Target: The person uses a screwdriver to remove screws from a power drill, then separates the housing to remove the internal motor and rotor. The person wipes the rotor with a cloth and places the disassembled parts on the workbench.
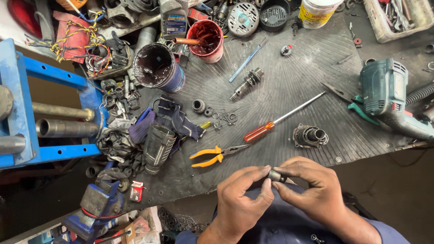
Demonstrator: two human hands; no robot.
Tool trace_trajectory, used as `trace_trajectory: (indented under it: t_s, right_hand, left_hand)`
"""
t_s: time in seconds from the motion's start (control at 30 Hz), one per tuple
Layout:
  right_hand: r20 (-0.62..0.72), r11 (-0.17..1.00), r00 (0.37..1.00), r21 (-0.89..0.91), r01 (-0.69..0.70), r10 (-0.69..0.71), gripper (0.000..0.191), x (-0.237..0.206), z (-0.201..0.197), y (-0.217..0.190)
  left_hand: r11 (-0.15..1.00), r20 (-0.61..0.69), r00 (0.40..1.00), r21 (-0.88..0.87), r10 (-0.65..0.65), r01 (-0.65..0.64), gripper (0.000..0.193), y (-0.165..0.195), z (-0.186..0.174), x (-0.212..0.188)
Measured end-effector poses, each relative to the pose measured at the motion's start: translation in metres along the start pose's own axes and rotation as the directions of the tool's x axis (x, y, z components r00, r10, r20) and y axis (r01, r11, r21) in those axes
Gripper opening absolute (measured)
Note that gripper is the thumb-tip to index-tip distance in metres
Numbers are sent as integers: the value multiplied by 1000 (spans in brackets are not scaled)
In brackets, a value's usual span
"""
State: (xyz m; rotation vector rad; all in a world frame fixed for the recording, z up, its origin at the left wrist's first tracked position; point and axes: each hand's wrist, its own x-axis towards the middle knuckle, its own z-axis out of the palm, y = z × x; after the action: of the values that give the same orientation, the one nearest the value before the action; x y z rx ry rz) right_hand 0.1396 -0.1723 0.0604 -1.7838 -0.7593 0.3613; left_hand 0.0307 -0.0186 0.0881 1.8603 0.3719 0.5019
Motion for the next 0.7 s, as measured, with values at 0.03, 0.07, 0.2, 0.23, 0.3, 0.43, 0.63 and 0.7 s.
trace_trajectory:
  t_s: [0.03, 0.07, 0.2, 0.23, 0.3, 0.43, 0.63, 0.7]
  right_hand:
    - [-19, 998, 999, -54, 28, -29, 30, 0, 0, -2]
    - [-38, 993, 998, -109, 55, -59, 30, 1, 1, -4]
    - [-42, 987, 995, -135, 81, -87, 30, 2, 1, -8]
    - [-42, 986, 995, -144, 85, -92, 30, 2, 1, -9]
    - [-42, 983, 994, -155, 94, -102, 30, 2, 1, -10]
    - [-45, 981, 992, -163, 109, -118, 31, 0, 4, -9]
    - [-53, 995, 998, -98, 30, -35, 30, -3, 10, -1]
    - [-54, 996, 998, -81, -24, 20, 29, -3, 14, 3]
  left_hand:
    - [1000, 3, 1000, 10, 11, -11, 25, -1, 0, 0]
    - [1000, 7, 1000, 20, 23, -23, 24, -2, 0, 0]
    - [999, 25, 999, 30, 44, -45, 21, -9, 0, -1]
    - [998, 19, 998, 30, 54, -55, 21, -10, 1, -2]
    - [997, 9, 997, 31, 75, -76, 21, -12, 2, -3]
    - [996, -17, 997, 36, 78, -78, 17, -15, 5, -5]
    - [999, -16, 999, 26, 35, -35, 16, -21, 6, -6]
    - [1000, -19, 1000, 18, -19, 20, 16, -24, 7, -5]
